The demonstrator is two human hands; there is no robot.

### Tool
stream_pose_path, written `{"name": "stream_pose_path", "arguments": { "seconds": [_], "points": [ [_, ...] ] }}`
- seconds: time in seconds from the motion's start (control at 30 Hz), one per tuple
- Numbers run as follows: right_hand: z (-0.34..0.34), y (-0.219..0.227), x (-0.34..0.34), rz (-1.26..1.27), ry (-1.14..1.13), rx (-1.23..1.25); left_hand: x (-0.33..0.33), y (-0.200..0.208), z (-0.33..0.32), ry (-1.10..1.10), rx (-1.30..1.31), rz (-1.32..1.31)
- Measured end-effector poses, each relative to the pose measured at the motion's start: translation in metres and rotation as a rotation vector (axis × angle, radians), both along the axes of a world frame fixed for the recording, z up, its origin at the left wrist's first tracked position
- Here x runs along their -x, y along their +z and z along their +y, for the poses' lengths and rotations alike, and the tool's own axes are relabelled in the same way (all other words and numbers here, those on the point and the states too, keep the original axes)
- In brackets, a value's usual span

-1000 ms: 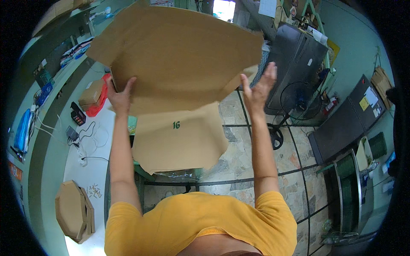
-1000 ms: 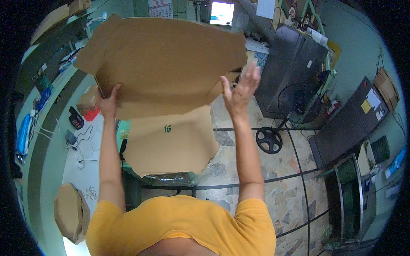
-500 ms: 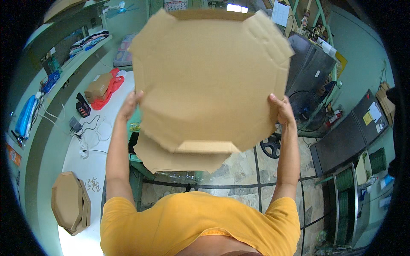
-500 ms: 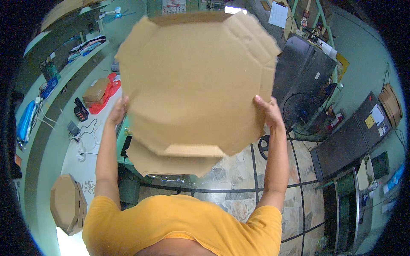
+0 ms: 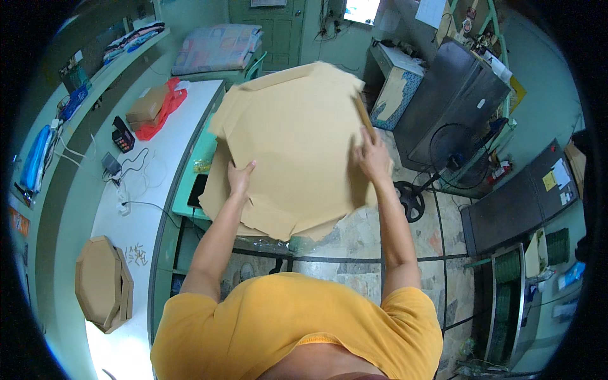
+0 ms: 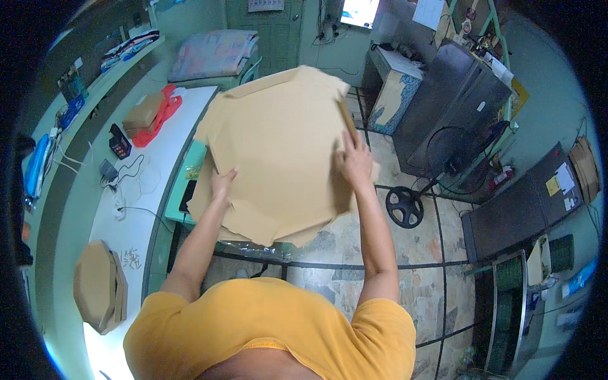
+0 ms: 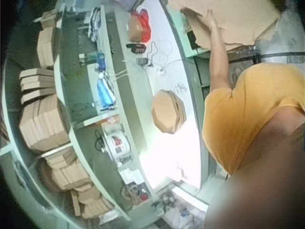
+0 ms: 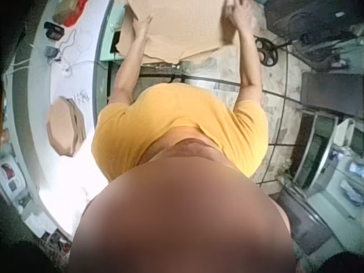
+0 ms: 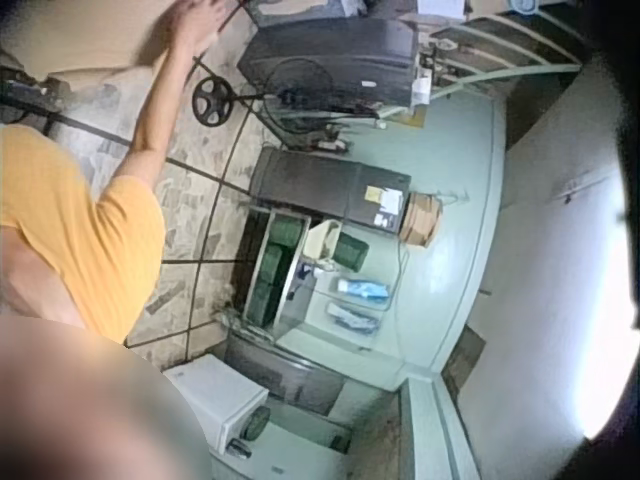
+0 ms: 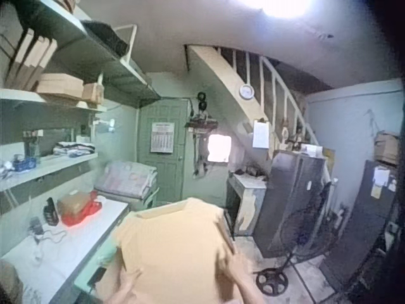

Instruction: The person repeatedly folds flat octagonal cardboard pizza boxes into three-dimensional containers by hand. They pick each box from a stack, fold the side flaps inward, and place the finished box on a growing pile to the left.

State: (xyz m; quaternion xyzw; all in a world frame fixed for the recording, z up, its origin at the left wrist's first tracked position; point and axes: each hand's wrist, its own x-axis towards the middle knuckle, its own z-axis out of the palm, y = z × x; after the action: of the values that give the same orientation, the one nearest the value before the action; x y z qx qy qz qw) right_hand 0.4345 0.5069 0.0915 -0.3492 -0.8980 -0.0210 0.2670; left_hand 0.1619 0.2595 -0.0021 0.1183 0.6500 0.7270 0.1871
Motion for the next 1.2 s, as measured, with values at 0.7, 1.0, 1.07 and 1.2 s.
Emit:
{"name": "stream_pose_path", "arguments": {
  "seconds": [0.7, 1.0, 1.07, 1.2],
  "points": [
    [-0.062, -0.128, 0.017, -0.286, 0.758, 0.077, 0.012, -0.015, -0.080, -0.988, 0.592, 1.201],
    [-0.074, -0.129, 0.036, -0.131, 0.775, 0.239, -0.004, -0.020, -0.066, -0.915, 0.509, 0.990],
    [-0.084, -0.130, 0.027, -0.111, 0.792, 0.129, -0.008, -0.029, -0.068, -0.840, 0.497, 0.937],
    [-0.104, -0.125, 0.007, -0.327, 0.766, -0.053, -0.012, -0.050, -0.074, -0.719, 0.406, 1.127]
  ]
}}
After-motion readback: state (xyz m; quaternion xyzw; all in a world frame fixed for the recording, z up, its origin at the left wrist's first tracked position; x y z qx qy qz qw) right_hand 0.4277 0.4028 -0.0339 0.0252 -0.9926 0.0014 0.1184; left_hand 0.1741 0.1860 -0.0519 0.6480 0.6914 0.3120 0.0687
